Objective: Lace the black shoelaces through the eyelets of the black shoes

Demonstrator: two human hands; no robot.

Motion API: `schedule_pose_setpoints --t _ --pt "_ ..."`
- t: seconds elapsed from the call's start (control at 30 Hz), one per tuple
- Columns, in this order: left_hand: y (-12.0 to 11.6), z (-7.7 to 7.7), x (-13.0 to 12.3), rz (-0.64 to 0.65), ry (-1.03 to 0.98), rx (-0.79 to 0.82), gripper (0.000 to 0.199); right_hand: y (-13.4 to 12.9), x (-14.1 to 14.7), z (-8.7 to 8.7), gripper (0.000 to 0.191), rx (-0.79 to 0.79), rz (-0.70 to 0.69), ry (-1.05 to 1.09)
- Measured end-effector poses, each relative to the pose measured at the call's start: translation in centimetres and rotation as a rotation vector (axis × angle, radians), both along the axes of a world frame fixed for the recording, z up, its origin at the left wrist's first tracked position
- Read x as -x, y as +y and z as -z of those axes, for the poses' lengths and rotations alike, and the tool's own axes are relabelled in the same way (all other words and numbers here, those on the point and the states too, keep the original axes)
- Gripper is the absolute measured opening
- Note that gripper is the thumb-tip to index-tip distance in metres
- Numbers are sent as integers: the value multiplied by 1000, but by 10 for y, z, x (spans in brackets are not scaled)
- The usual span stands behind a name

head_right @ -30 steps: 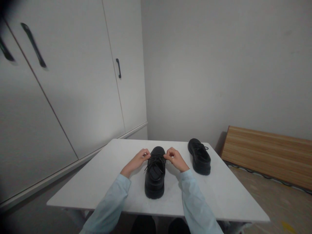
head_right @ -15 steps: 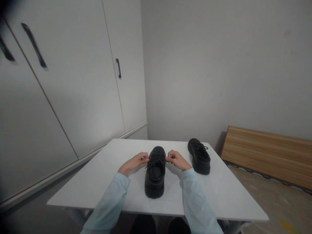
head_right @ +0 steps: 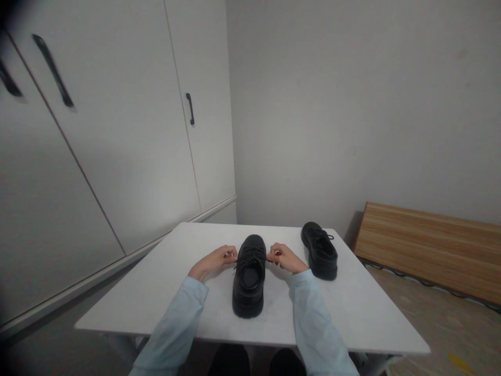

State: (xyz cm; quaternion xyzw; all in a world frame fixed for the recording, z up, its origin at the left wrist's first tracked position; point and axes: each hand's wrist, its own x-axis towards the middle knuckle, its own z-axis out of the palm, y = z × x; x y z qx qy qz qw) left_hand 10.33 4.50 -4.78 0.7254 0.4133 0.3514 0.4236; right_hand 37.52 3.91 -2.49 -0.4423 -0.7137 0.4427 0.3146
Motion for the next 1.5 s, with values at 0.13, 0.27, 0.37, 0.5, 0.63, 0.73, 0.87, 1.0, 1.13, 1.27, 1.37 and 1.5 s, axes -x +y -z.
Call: schedule_pose_setpoints --t 0.13,0.27,0.37,0.5,0.63,0.73,0.87,1.0,1.13,1.27,1.37,1.5 --pt "-1 0 -2 -39 19 -58 29 2 4 2 38 -31 32 10" --pt "-2 -1 -7 -60 34 -62 28 0 11 2 34 -117 84 62" --pt "-3 -4 -9 -52 39 -39 30 -4 18 -2 31 -227 104 166" --pt "-5 -10 -11 -57 40 -47 32 -9 25 -7 38 -328 65 201" --pt "-6 -12 -12 -75 15 -51 30 -12 29 -8 29 -432 -30 115" --pt "-5 -13 -13 -100 8 -75 27 -13 30 -10 22 -515 -37 61" --pt "-6 -18 -15 -145 -20 -149 25 -20 34 -18 20 -600 13 -62" --pt "-10 -23 -20 -128 -24 -258 25 -31 40 -24 16 -720 85 -221" --pt "-14 -23 -24 -83 40 -311 23 -41 48 -22 14 -595 89 -439" --pt "-16 -23 -24 -39 46 -288 22 -46 58 -24 12 -398 42 -566" --pt "-15 -22 -24 -42 47 -275 19 -46 63 -30 10 -274 -12 -593" --pt "-15 -21 -26 -41 30 -266 16 -45 67 -33 8 -222 -16 -564"
